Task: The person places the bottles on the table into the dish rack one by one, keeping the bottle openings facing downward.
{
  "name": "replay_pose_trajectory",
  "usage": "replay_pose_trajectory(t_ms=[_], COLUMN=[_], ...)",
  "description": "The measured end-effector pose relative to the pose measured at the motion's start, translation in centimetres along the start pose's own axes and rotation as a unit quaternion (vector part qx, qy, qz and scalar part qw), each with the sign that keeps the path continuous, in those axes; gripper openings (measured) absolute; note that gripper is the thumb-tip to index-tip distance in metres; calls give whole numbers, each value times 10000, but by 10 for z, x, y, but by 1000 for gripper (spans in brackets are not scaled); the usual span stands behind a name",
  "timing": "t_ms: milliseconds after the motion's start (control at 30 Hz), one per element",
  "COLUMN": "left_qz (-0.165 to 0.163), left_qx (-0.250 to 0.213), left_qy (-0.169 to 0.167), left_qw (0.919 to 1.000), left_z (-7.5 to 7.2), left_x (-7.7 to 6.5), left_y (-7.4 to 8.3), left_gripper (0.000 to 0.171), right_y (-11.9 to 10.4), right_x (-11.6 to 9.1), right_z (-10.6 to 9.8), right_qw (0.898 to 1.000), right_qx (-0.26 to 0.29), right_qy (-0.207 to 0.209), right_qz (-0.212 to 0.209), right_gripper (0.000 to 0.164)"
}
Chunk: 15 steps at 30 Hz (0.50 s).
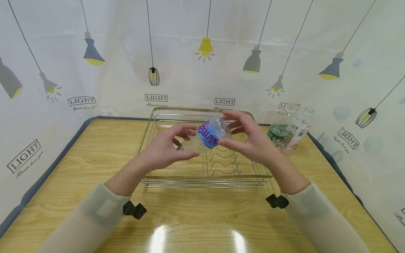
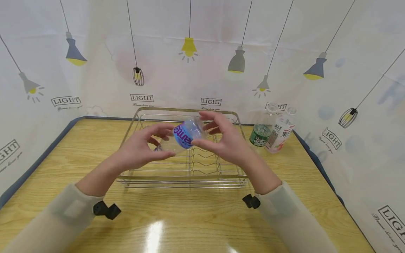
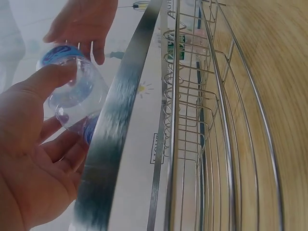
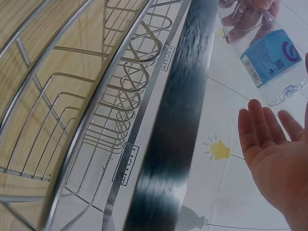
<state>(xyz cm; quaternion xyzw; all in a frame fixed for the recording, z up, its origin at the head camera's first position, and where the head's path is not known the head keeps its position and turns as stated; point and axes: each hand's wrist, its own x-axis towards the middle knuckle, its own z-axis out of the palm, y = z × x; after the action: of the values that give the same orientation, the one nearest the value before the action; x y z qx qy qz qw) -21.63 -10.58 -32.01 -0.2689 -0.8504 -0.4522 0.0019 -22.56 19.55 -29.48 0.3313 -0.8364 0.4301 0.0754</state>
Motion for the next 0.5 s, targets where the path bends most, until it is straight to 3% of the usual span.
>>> replay_pose_trajectory(t_ms=[233, 500], left_qz=[-393, -402], left_qx=[-803, -1603], left_qy=[17, 22], left_qw=[9960, 9862], left_z=[0, 5], left_x=[1, 1], left_y=[-1, -1], left_gripper=[69, 68], right_y=[4, 1], right_x=[3, 7], right_z=[2, 14], right_qw=[9989, 9901], right_qx=[333, 1099], right_qy=[132, -125], right_qz=[315, 860], right_gripper=[70, 62])
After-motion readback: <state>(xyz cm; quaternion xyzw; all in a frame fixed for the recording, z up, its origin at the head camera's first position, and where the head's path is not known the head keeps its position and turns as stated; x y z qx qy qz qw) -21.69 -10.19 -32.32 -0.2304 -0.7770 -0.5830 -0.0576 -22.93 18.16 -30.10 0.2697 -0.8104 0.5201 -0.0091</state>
